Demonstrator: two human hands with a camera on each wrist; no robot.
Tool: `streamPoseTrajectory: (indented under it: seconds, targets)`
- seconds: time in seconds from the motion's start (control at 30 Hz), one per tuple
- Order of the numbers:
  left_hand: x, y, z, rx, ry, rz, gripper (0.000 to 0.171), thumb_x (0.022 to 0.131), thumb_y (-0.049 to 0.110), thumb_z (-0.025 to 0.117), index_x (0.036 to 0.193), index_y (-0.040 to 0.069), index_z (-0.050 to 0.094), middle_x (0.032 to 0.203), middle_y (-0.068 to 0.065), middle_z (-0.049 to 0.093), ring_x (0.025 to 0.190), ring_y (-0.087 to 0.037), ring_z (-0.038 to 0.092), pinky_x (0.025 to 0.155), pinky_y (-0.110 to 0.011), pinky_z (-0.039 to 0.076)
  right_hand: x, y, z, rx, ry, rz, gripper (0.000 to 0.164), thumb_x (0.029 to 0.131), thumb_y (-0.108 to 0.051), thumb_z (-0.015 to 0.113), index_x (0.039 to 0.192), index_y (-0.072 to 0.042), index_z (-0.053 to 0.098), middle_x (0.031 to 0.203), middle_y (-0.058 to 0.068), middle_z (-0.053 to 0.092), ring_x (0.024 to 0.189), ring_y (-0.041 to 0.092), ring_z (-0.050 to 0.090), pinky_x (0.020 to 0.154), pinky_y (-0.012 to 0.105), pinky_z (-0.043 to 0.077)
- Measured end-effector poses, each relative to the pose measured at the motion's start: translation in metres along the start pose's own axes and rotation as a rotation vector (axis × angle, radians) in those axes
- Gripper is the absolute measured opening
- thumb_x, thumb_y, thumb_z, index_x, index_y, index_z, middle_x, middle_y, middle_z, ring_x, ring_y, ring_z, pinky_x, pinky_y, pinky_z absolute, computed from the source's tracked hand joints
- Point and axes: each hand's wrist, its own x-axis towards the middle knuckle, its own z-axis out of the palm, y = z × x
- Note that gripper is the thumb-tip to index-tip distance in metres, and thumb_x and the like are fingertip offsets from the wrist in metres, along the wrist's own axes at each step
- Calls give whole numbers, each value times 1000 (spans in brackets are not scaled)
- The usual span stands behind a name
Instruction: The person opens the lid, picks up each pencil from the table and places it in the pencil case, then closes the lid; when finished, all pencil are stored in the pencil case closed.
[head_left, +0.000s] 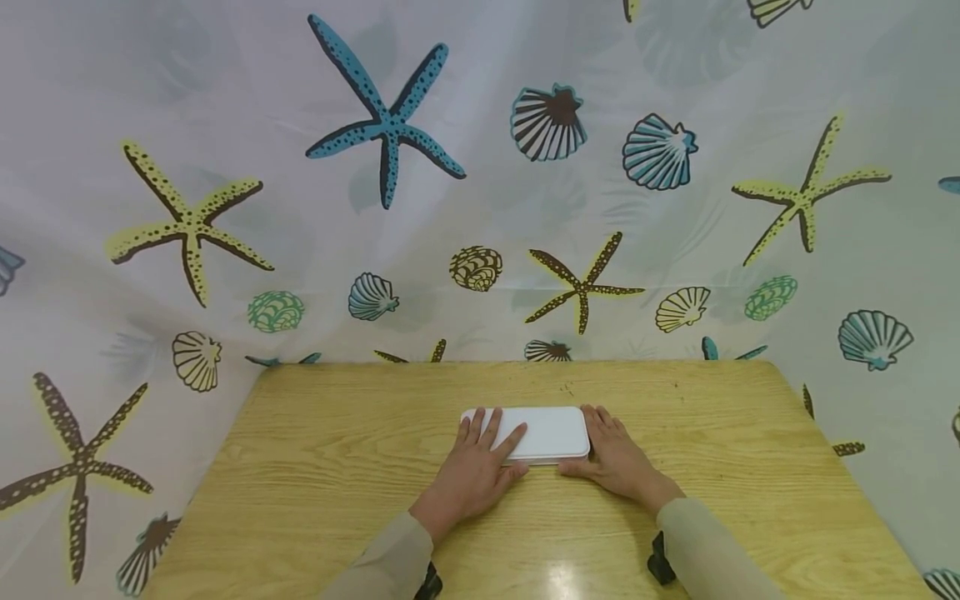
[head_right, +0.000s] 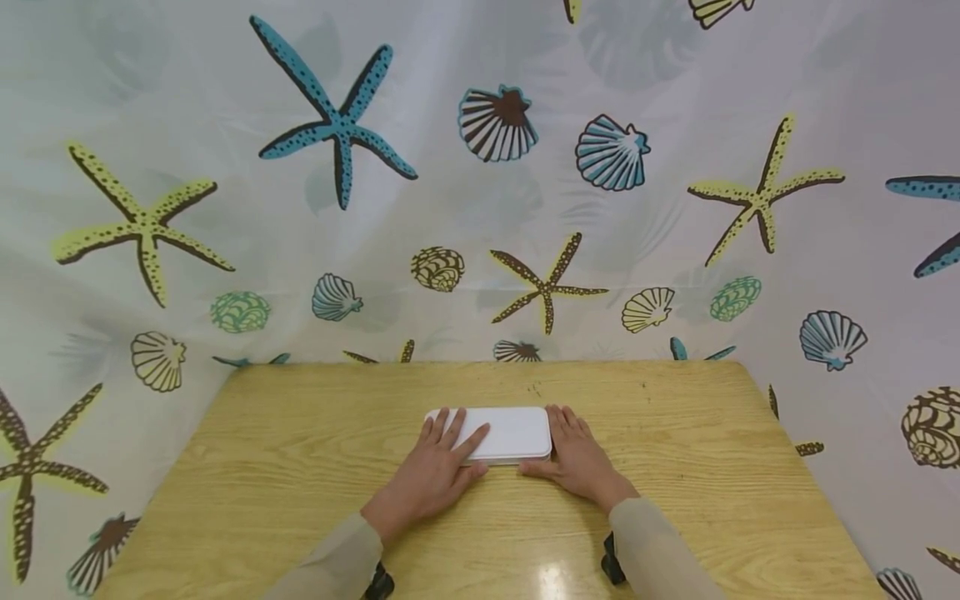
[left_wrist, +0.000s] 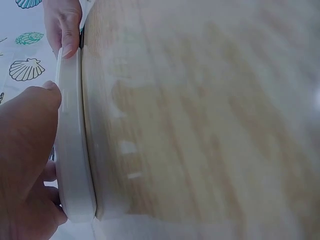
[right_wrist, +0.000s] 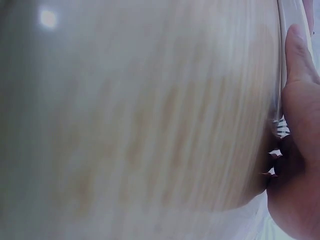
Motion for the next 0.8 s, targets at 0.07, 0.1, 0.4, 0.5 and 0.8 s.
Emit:
streamPoseTrajectory:
  seconds: [0.07, 0.1, 0.4, 0.5, 0.8]
  targets:
    - [0, 0, 0, 3, -1, -1, 65, 111, 58, 34, 168, 27, 29, 172, -26, 21, 160, -51, 16, 129, -64, 17, 0, -1, 1, -1, 3, -4, 111, 94, -59, 73, 164, 8, 19, 170, 28, 27, 161, 46, 19, 129, 63, 19]
    - [0, 0, 0, 5, -2, -1, 65, 111, 58, 34, 168, 27, 29, 172, -26, 21, 160, -51, 16, 129, -64, 17, 0, -1, 1, -2, 4, -5, 111, 94, -59, 73, 164, 8, 19, 170, 28, 27, 161, 46, 19, 129, 63, 19]
    - [-2, 0, -1, 9, -14, -8, 67, 110, 60, 34, 168, 27, 28, 173, -25, 20, 160, -51, 16, 129, -63, 18, 1, -2, 2, -9, -3, 5, 109, 96, -58, 70, 164, 9, 18, 171, 28, 25, 161, 46, 18, 129, 63, 18]
    - [-2, 1, -2, 16, -13, -8, 69, 109, 63, 35, 168, 28, 28, 173, -25, 20, 160, -51, 17, 129, -62, 19, 1, -2, 2, -19, 1, 5, 108, 97, -58, 70, 164, 10, 19, 171, 29, 25, 161, 46, 19, 129, 63, 18]
    - [0, -1, -5, 34, -21, -11, 69, 108, 66, 36, 168, 33, 29, 173, -21, 23, 161, -46, 21, 130, -59, 22, 0, -2, 0, -19, -13, 16, 110, 97, -61, 68, 164, 9, 18, 171, 28, 24, 161, 45, 17, 129, 63, 18]
